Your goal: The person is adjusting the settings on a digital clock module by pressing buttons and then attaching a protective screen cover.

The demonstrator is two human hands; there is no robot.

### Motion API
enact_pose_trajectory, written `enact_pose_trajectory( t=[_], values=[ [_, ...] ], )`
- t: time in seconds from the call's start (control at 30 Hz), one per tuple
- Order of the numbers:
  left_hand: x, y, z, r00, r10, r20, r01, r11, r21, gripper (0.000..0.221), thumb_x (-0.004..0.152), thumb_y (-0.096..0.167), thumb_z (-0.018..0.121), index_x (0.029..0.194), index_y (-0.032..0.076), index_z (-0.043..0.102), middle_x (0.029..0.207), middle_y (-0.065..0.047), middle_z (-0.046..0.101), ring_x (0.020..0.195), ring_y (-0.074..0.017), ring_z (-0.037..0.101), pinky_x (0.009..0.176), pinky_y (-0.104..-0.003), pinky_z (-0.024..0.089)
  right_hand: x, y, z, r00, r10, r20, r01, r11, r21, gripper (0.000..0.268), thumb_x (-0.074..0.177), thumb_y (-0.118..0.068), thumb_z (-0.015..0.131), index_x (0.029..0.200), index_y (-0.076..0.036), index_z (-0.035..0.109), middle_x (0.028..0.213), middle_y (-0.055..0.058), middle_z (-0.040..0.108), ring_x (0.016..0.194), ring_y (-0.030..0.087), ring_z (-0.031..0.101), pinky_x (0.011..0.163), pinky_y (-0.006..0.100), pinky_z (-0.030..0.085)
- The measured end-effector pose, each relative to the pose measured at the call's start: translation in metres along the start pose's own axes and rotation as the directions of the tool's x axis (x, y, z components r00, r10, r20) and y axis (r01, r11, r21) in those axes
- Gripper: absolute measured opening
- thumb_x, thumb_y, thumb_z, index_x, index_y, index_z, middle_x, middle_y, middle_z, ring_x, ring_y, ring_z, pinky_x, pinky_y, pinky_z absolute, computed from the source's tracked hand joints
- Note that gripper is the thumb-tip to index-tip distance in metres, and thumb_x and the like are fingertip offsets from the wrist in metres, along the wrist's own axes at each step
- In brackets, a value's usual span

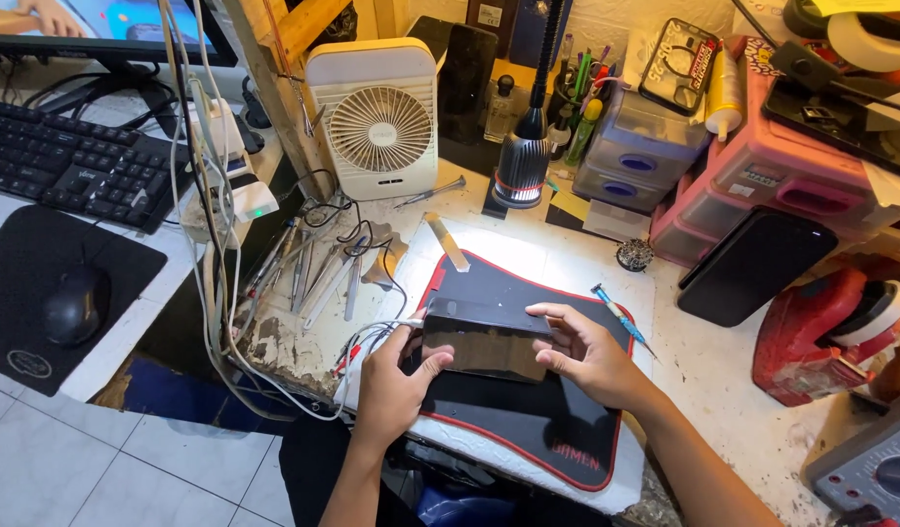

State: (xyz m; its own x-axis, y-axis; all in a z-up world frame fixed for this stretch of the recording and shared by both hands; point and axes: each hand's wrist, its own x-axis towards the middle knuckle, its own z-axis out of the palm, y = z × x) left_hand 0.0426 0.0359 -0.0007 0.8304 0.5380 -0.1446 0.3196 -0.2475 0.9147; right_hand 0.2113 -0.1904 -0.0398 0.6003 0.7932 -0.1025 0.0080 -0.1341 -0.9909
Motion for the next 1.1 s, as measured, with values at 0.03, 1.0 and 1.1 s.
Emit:
enact_pose_trajectory(
  t=[0.03, 1.0, 1.1],
  values=[
    [0.000, 0.000, 0.000, 1.000, -0.001, 0.000, 0.001, 1.000, -0.001, 0.060, 0.083, 0.027, 0.077, 0.138, 0.011, 0.059, 0.099, -0.001, 0.086, 0.108, -0.0128, 0.078, 0.107, -0.033, 0.052, 0.000, 0.002, 0.001, 1.000, 0.001, 0.001, -0.001, 1.000, -0.001, 0.048, 0.092, -0.009, 0.070, 0.139, -0.009, 0.060, 0.115, 0.004, 0.053, 0.110, 0.009, 0.057, 0.111, 0.028, 0.051],
    [-0.008, -0.001, 0.023, 0.962, 0.034, -0.271, -0.265, 0.360, -0.895, 0.063, 0.090, 0.018, 0.067, 0.147, 0.002, 0.047, 0.131, -0.016, 0.063, 0.123, -0.0283, 0.061, 0.098, -0.042, 0.055, -0.004, -0.031, 0.035, 0.982, -0.177, -0.070, 0.190, 0.936, 0.295, 0.071, 0.090, -0.049, 0.068, 0.148, -0.009, 0.056, 0.094, 0.006, 0.061, 0.077, 0.015, 0.053, 0.060, 0.026, 0.038],
    [-0.002, -0.011, 0.032, 0.987, -0.048, -0.156, -0.135, 0.298, -0.945, 0.066, 0.088, 0.016, 0.065, 0.149, 0.006, 0.043, 0.141, -0.020, 0.054, 0.127, -0.0298, 0.054, 0.101, -0.040, 0.049, -0.004, -0.012, 0.035, 0.972, -0.177, -0.156, 0.216, 0.933, 0.289, 0.065, 0.092, -0.047, 0.066, 0.145, -0.011, 0.059, 0.107, 0.011, 0.065, 0.091, 0.018, 0.057, 0.060, 0.025, 0.041]
  ],
)
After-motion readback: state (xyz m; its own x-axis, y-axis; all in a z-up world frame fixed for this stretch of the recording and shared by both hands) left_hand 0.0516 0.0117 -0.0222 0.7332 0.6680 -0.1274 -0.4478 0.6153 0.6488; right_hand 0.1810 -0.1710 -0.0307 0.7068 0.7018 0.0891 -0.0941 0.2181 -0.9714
